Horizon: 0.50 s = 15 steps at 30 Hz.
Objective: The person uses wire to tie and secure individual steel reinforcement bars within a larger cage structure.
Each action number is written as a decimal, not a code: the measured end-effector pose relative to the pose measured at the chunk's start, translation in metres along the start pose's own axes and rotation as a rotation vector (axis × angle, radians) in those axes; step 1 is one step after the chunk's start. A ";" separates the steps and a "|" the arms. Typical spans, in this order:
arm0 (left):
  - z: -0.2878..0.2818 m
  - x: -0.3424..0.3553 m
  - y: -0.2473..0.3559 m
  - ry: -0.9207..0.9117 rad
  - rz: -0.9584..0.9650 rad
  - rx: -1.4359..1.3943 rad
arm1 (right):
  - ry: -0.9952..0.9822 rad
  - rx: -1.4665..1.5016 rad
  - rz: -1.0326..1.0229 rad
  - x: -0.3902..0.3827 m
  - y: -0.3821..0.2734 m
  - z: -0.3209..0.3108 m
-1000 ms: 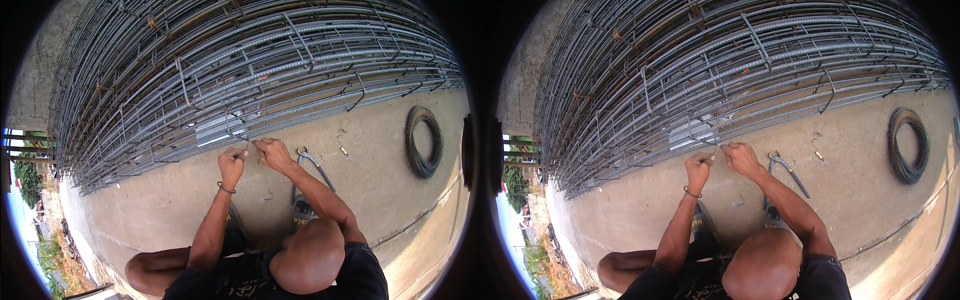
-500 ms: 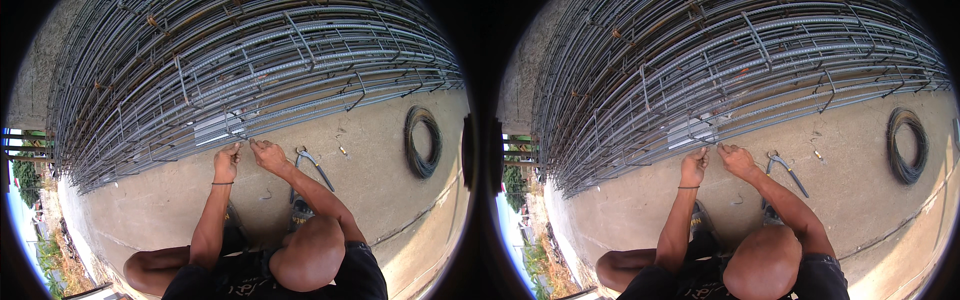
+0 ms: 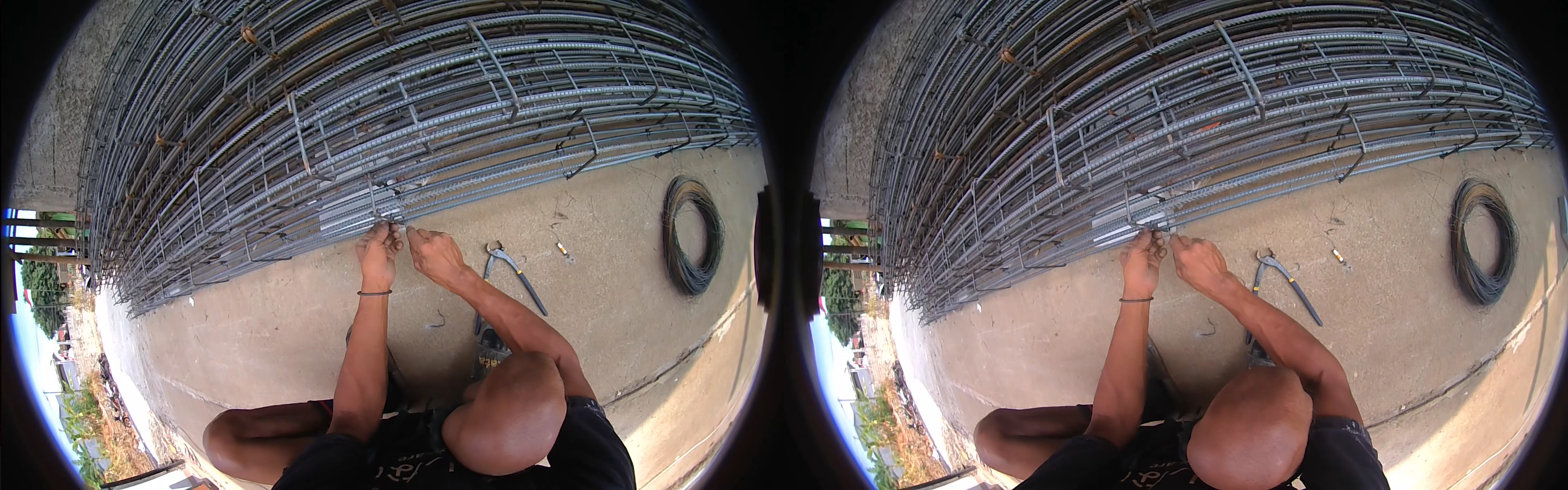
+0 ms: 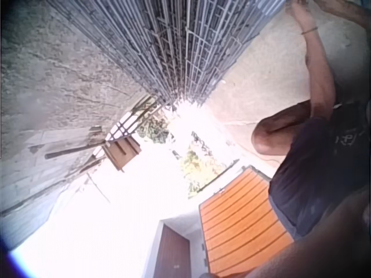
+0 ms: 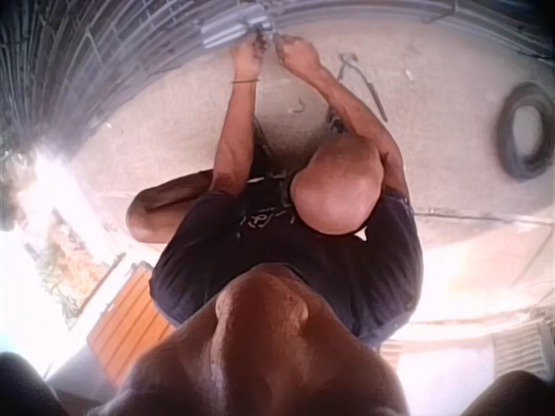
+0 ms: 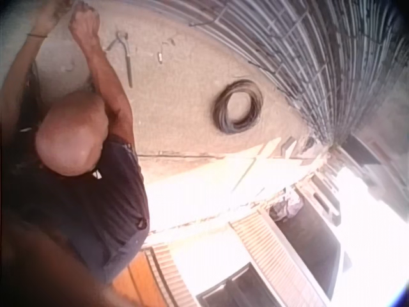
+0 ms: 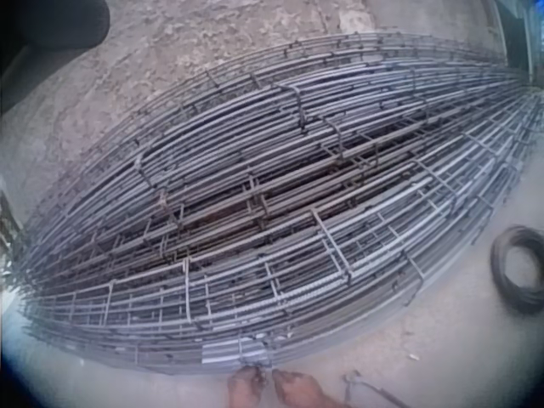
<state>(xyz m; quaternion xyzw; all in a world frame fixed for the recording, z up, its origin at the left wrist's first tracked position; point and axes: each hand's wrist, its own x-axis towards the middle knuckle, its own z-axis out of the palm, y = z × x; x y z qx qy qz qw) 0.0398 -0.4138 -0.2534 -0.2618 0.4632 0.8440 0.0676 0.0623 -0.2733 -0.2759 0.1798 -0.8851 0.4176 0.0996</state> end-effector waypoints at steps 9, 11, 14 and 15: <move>-0.006 0.020 -0.028 0.191 0.675 0.675 | 0.029 -0.001 -0.014 0.002 -0.008 0.000; -0.007 0.020 -0.028 0.248 0.748 0.847 | 0.043 0.010 -0.019 0.003 -0.009 0.000; -0.010 0.008 -0.026 0.117 0.637 0.874 | -0.006 0.007 0.012 0.002 -0.007 -0.003; -0.008 0.006 -0.026 0.113 0.637 0.872 | -0.018 0.017 0.015 0.001 -0.005 -0.003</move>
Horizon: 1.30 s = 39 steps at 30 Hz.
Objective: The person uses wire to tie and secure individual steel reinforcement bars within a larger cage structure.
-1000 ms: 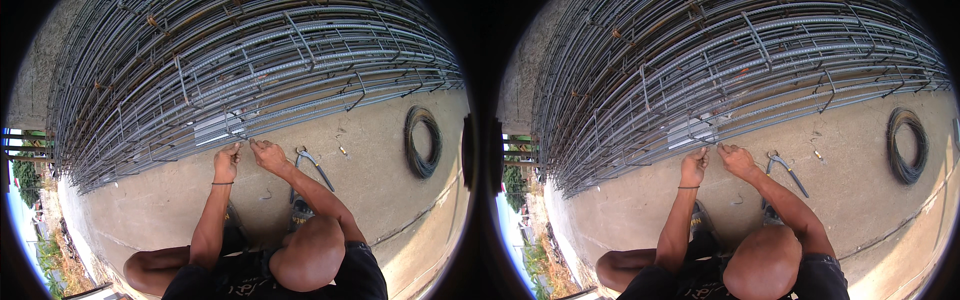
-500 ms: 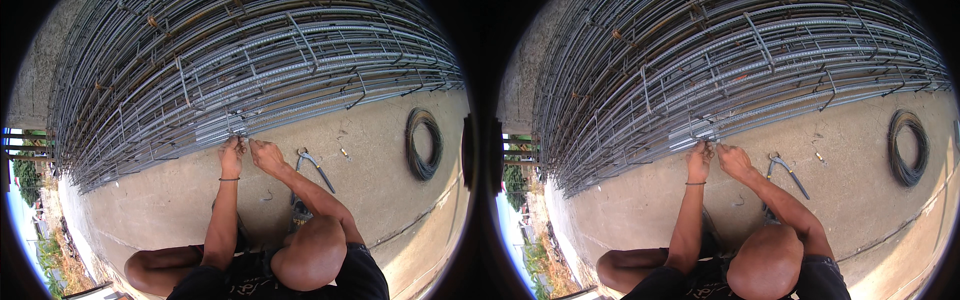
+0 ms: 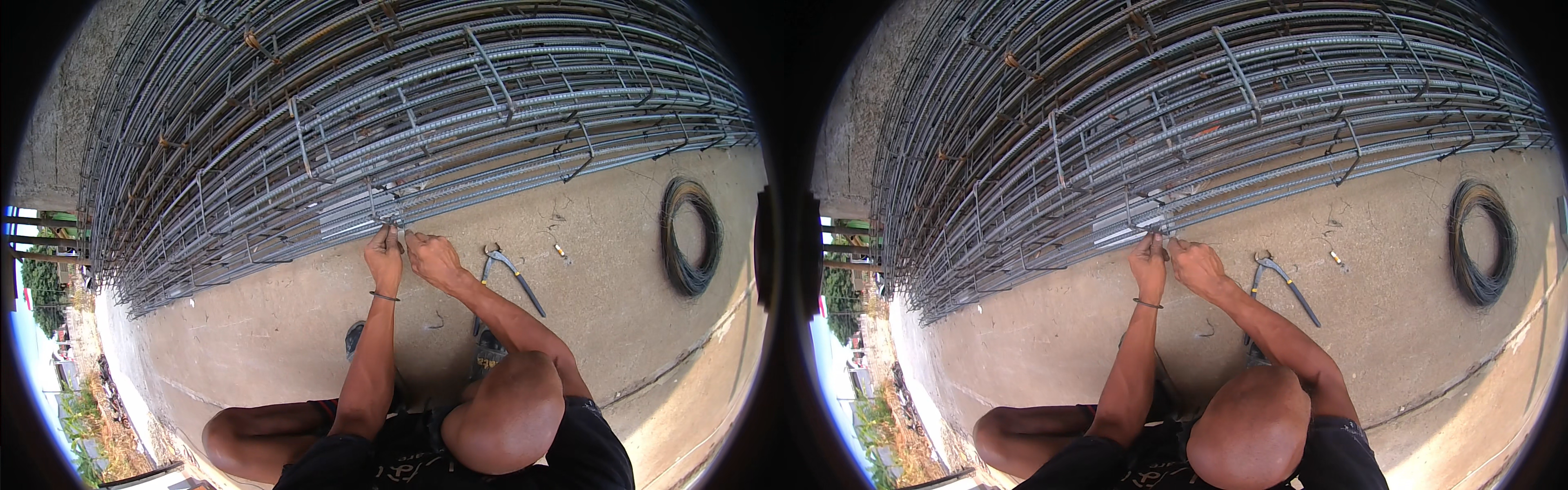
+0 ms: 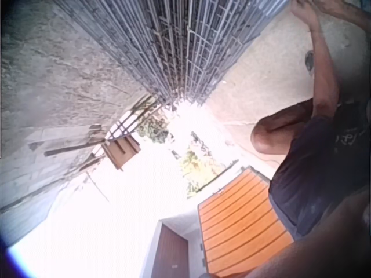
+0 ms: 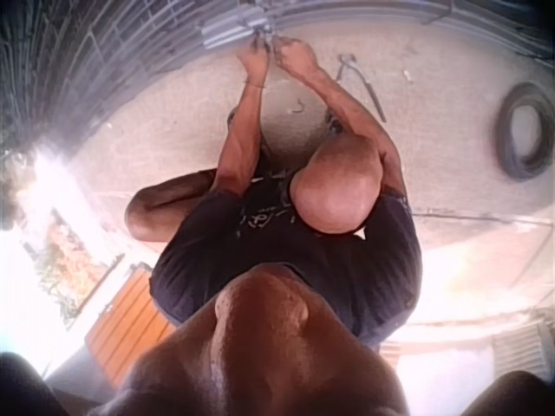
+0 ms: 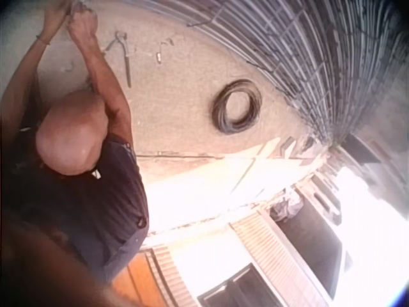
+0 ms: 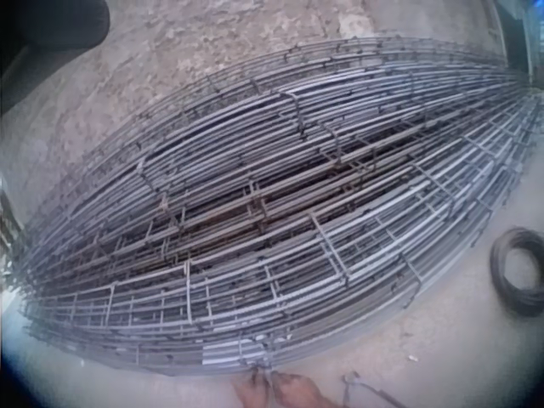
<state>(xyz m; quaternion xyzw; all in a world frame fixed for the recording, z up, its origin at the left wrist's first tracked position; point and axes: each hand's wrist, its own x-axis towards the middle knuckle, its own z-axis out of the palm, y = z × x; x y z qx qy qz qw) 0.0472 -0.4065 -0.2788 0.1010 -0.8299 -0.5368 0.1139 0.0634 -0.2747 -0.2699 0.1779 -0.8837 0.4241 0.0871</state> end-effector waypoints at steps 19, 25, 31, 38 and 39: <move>0.002 -0.023 0.010 0.010 -0.110 -0.100 | -0.008 0.021 0.010 0.001 0.005 0.000; 0.004 -0.024 -0.010 0.148 -0.191 -0.276 | -0.090 0.046 -0.013 0.002 0.004 -0.007; 0.019 -0.008 -0.025 0.022 -0.045 -0.237 | -0.074 0.056 0.001 0.004 0.004 -0.005; -0.005 0.010 -0.006 -0.210 -0.006 0.123 | -0.217 0.001 -0.069 0.010 0.012 -0.022; -0.007 0.011 0.001 -0.205 -0.005 0.124 | -0.266 -0.047 -0.076 0.012 0.012 -0.026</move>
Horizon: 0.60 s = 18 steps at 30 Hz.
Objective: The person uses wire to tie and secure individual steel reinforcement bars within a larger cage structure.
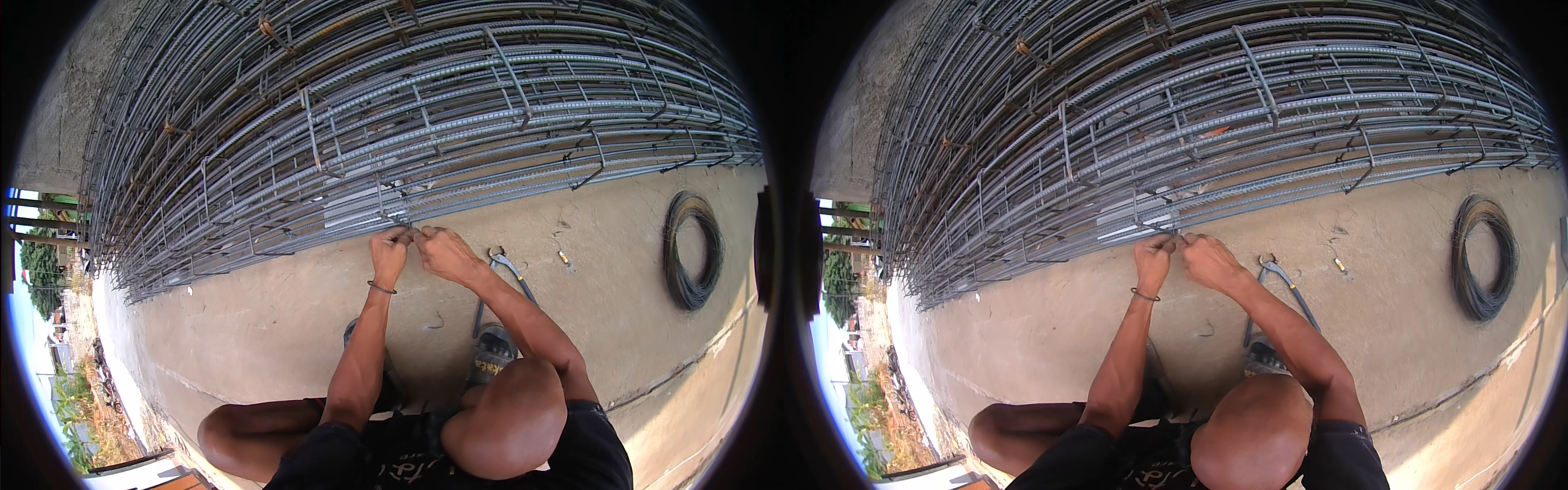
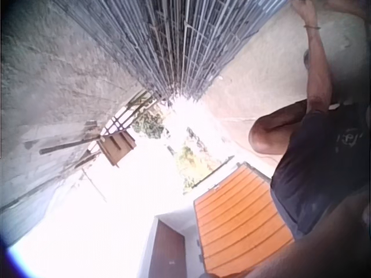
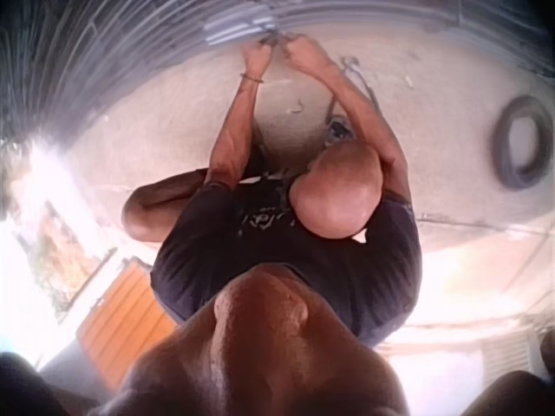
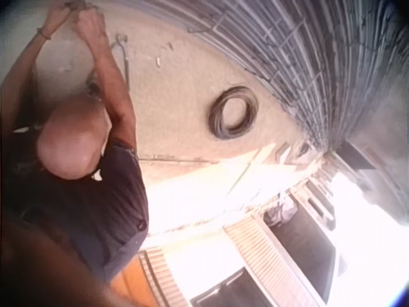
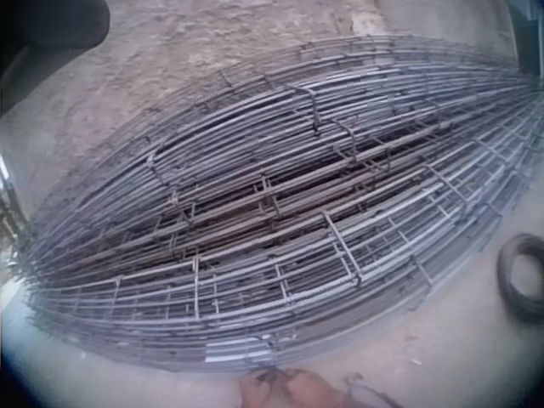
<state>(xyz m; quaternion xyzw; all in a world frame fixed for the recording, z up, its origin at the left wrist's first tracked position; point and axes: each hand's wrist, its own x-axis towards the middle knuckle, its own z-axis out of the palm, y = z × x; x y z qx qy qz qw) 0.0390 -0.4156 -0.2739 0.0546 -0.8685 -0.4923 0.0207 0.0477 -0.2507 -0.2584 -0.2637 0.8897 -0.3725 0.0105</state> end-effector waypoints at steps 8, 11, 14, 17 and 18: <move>-0.028 0.011 0.035 -0.231 -0.411 -0.326 | 0.020 -0.193 -0.127 -0.012 0.015 0.008; -0.023 0.008 0.021 -0.183 -0.478 -0.473 | 0.180 -0.118 -0.137 -0.014 0.014 0.030; -0.017 -0.001 0.016 -0.174 -0.391 -0.522 | 0.337 0.071 0.025 -0.017 0.005 0.050; -0.028 0.008 0.014 -0.304 -0.414 -0.470 | 0.345 0.310 0.183 -0.021 0.004 0.061; -0.035 0.009 0.014 -0.304 -0.413 -0.465 | 0.377 0.272 0.130 -0.022 0.005 0.065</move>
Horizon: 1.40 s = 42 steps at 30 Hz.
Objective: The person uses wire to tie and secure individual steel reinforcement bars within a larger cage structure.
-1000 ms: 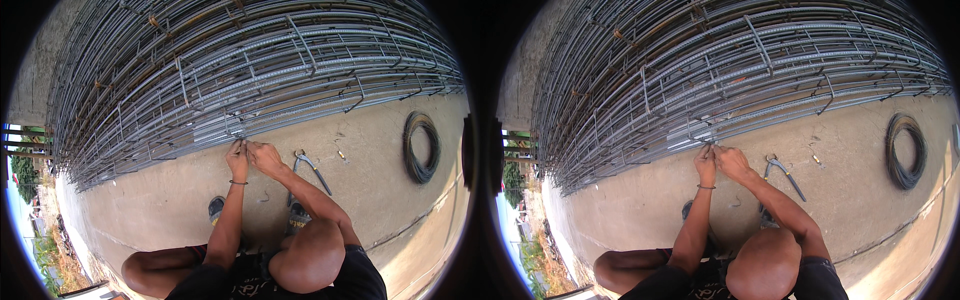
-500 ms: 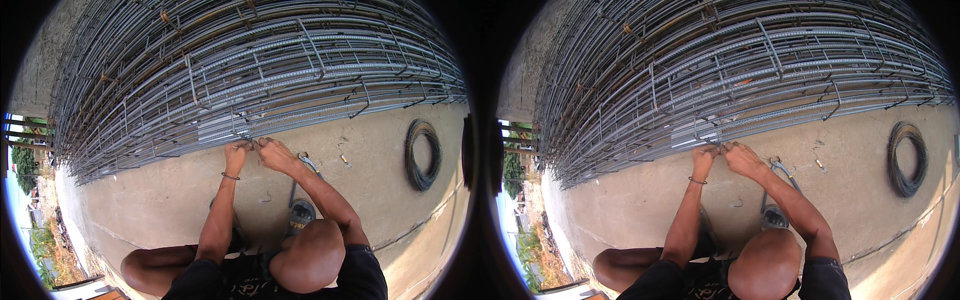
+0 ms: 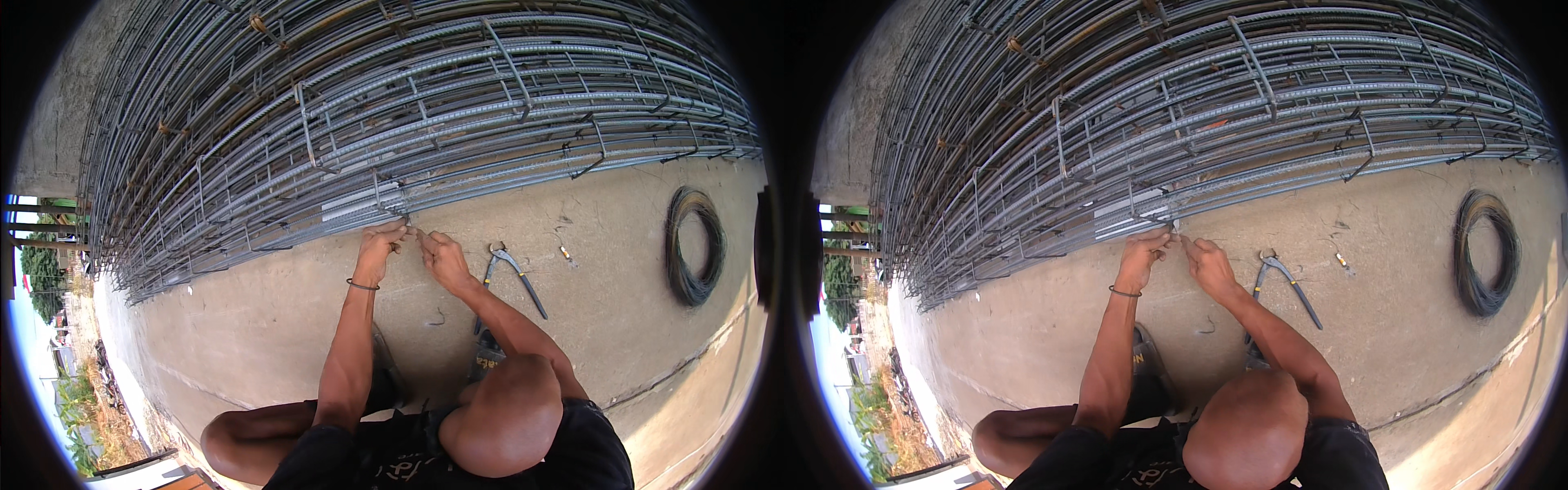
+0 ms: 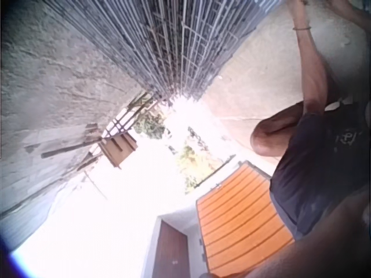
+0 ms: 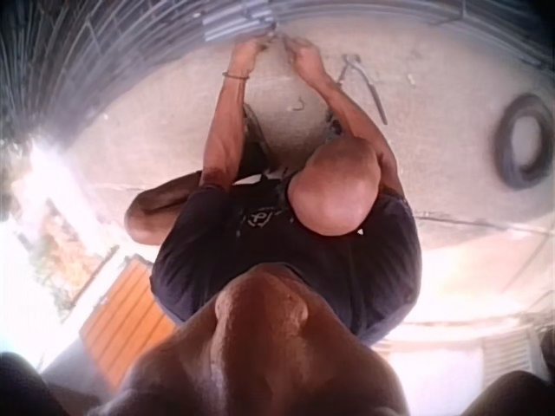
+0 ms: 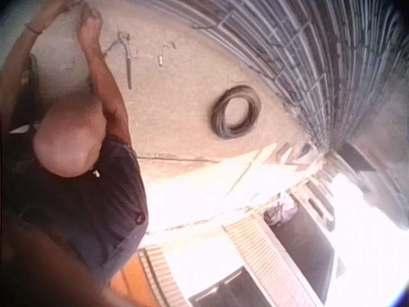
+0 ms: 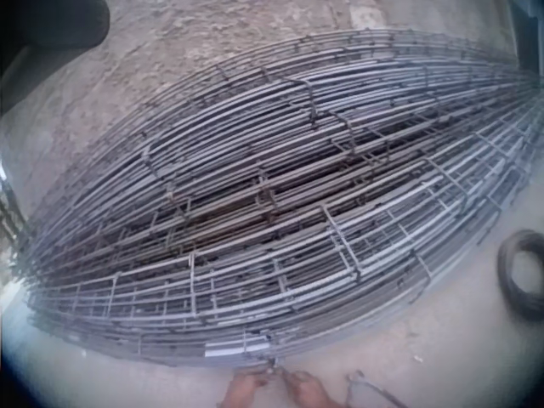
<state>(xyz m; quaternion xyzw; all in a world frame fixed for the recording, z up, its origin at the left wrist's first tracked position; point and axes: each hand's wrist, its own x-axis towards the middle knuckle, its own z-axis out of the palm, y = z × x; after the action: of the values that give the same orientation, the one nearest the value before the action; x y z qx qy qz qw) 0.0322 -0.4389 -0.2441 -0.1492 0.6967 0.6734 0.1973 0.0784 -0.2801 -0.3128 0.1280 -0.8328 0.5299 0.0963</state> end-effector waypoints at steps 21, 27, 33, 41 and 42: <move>0.008 -0.002 -0.031 0.000 0.141 -0.131 | 0.005 -0.063 0.305 0.045 -0.048 -0.010; 0.016 0.007 -0.049 -0.080 -0.037 -0.694 | 0.052 -0.132 0.310 0.048 -0.040 0.002; 0.014 0.020 -0.061 0.076 0.054 -0.584 | 0.001 -0.139 0.197 0.060 -0.042 -0.008; 0.048 -0.011 -0.022 0.445 0.061 -0.394 | 0.164 -0.002 0.104 0.045 -0.014 -0.012; 0.054 -0.013 -0.019 0.440 0.058 -0.394 | 0.210 0.036 0.175 0.041 -0.014 -0.006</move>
<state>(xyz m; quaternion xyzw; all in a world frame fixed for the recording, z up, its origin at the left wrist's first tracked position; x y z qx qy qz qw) 0.0564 -0.3870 -0.2558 -0.3071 0.5827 0.7524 -0.0103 0.0436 -0.2845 -0.2861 0.0003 -0.8165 0.5616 0.1340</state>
